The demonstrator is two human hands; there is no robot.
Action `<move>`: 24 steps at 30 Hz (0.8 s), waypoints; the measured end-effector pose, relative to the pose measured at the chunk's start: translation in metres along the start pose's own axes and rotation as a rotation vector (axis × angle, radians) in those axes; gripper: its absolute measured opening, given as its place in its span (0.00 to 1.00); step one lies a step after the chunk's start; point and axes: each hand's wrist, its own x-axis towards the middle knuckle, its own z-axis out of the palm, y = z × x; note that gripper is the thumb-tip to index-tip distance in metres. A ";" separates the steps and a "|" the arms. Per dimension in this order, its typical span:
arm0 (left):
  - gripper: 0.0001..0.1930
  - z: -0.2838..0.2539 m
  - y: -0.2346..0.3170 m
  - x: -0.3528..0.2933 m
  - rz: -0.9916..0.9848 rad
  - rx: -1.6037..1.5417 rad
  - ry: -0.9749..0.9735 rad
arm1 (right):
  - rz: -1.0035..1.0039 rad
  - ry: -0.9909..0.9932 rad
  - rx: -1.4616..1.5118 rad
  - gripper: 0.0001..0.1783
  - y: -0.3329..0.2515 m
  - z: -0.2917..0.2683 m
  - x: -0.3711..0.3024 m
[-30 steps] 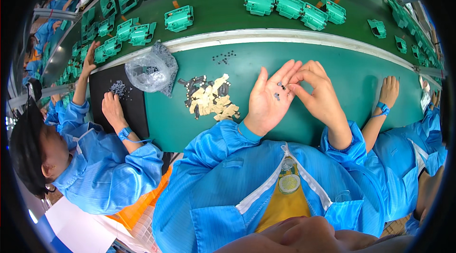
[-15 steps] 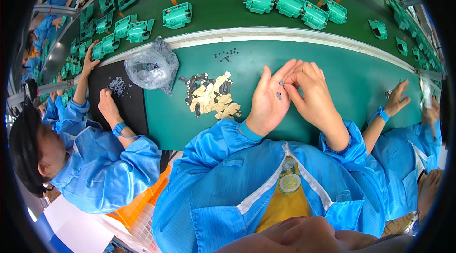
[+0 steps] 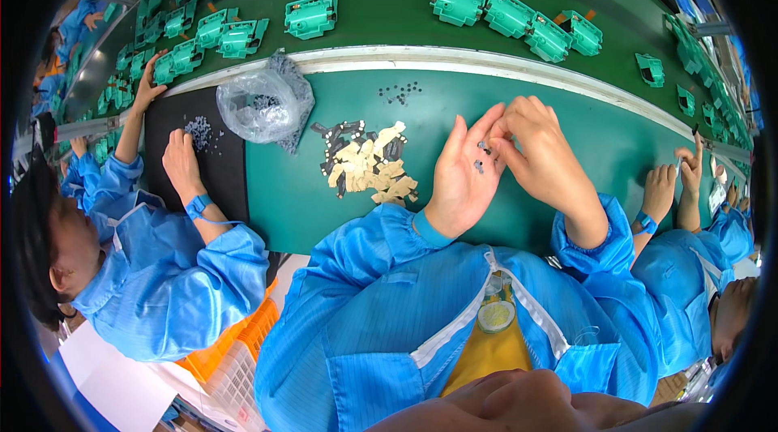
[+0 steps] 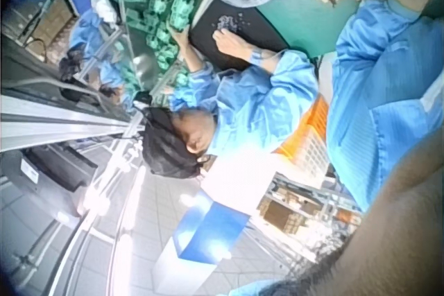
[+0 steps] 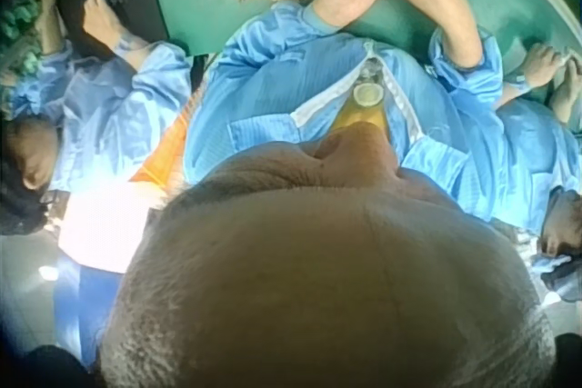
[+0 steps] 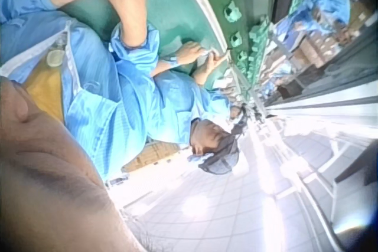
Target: The person inserts small metal pins into green plastic electronic component housings by hand, one by one, on an assembly line.
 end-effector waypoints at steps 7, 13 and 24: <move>0.37 0.000 0.003 0.000 -0.012 0.028 -0.021 | 0.032 0.076 0.109 0.05 -0.004 0.006 -0.003; 0.37 0.004 0.005 0.000 -0.003 0.012 -0.053 | 0.023 0.047 0.055 0.07 -0.008 0.007 -0.003; 0.35 0.005 0.006 -0.002 -0.033 0.020 0.006 | 0.003 0.153 -0.164 0.04 -0.019 0.024 0.000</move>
